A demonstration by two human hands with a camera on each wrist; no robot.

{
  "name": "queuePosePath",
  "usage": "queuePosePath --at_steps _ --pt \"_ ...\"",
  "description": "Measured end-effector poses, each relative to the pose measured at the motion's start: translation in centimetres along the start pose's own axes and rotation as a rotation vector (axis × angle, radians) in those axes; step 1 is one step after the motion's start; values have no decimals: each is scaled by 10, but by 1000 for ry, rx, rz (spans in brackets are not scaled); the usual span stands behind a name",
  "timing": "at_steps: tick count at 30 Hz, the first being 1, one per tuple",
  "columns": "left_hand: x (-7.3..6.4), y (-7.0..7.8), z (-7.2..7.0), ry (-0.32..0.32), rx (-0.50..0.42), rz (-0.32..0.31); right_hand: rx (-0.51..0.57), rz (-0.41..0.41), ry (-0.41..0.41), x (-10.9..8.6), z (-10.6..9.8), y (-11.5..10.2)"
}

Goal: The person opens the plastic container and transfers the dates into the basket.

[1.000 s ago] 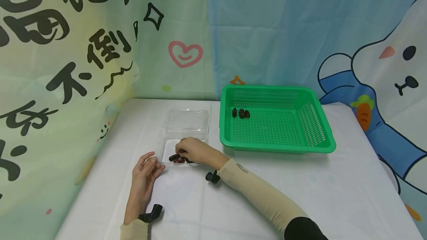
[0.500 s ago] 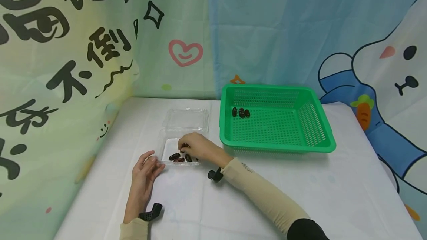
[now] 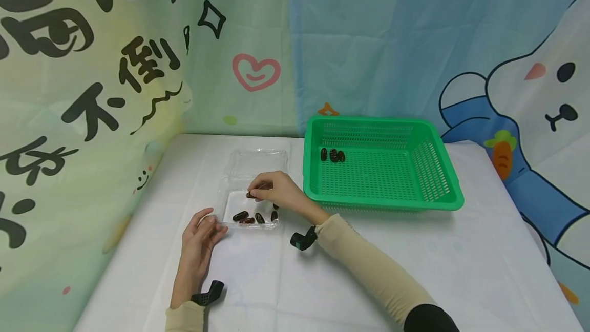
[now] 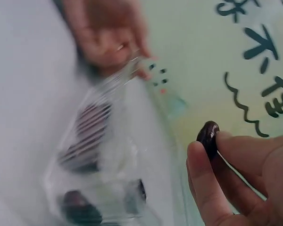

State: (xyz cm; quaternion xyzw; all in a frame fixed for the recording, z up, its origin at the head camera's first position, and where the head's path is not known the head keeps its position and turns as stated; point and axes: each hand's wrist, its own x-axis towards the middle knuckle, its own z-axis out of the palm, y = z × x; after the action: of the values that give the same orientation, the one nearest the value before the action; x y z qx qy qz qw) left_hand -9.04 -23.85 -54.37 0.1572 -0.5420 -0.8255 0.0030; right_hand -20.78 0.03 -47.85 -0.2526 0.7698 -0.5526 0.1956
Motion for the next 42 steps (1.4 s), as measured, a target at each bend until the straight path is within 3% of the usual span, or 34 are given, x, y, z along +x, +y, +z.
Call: queuePosePath --at_steps 6,10,19,25,30,37,42 --pt "-1 -1 -1 -8 -9 17 336 105 46 -3 -10 -7" --pt "0 -3 -2 -18 -28 28 476 130 75 -5 -20 -14" --pt "2 -3 -3 -18 -20 15 550 123 134 -16 -54 -21" --pt "0 -3 -4 -26 -24 20 632 184 176 -27 -85 -20" --pt "-1 -4 -3 -28 -17 37 640 228 196 -37 -115 -10" --pt "0 -4 -4 -17 11 35 754 328 250 -49 -153 4" --pt "1 -3 -3 -20 10 32 820 347 257 -55 -175 18"
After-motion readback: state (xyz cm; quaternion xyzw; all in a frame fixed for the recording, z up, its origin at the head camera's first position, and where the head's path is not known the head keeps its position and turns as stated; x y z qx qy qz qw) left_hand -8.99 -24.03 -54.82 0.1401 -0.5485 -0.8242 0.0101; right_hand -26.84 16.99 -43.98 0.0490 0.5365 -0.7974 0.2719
